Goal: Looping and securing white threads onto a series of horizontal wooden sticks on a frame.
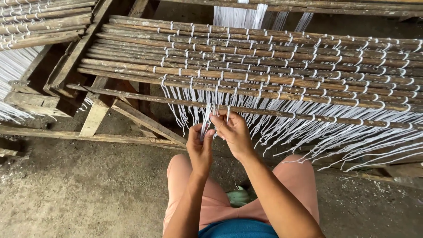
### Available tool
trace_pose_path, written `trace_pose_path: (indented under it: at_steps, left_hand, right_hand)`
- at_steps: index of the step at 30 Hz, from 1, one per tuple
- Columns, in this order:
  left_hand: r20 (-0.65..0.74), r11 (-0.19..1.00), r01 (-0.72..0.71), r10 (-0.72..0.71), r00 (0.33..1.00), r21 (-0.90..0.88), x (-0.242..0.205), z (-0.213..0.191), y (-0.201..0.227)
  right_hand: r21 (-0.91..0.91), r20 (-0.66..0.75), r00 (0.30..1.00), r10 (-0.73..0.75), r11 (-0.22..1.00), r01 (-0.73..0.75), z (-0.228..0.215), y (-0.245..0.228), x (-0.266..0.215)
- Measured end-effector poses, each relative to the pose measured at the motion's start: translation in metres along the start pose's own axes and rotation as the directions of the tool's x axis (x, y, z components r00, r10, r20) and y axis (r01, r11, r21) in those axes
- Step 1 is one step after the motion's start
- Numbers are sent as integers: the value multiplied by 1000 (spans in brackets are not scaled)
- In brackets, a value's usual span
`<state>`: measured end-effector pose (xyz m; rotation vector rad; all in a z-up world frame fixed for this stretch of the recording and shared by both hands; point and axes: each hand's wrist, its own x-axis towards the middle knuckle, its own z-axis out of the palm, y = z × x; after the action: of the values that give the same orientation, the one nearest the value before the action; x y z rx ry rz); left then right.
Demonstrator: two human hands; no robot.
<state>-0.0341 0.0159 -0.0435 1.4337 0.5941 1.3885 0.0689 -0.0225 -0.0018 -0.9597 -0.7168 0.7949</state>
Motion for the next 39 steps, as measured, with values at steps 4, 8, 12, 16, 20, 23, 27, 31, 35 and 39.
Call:
trace_pose_path:
  at_steps: [4, 8, 12, 16, 20, 23, 27, 31, 35, 39]
  left_hand:
    - [-130, 996, 73, -80, 988, -53, 3, 8, 8]
    - [-218, 985, 156, -169, 961, -77, 19, 11, 35]
    - [-258, 995, 87, -99, 961, -56, 37, 14, 37]
    - [-203, 997, 64, -55, 978, 35, 32, 11, 18]
    - [-152, 994, 55, -40, 988, 96, 27, 16, 26]
    - [-159, 992, 58, -39, 987, 112, 27, 14, 35]
    - [-166, 987, 36, -9, 986, 159, 29, 7, 34]
    - [-153, 986, 25, 0, 988, 163, 29, 5, 27]
    - [-144, 988, 19, 4, 990, 156, 29, 5, 28]
    - [-122, 992, 22, -7, 992, 122, 29, 8, 33]
  right_hand:
    - [81, -71, 997, 30, 996, -24, 6, 1, 1]
    - [274, -82, 995, 49, 961, -25, 21, -33, -3]
    - [410, -14, 984, 180, 898, -159, 9, -41, -5]
    - [370, 24, 964, 266, 893, -256, -8, -39, -8]
    - [321, -21, 959, 283, 910, -262, -16, -51, -17]
    - [279, -94, 968, 231, 940, -197, -34, -42, -18]
    - [219, -157, 966, 206, 961, -169, -41, -47, -22]
    - [164, -202, 959, 197, 973, -166, -37, -55, -26]
    - [154, -223, 956, 190, 975, -158, -50, -46, -18]
    - [-5, -156, 977, 146, 989, -149, -48, -33, -15]
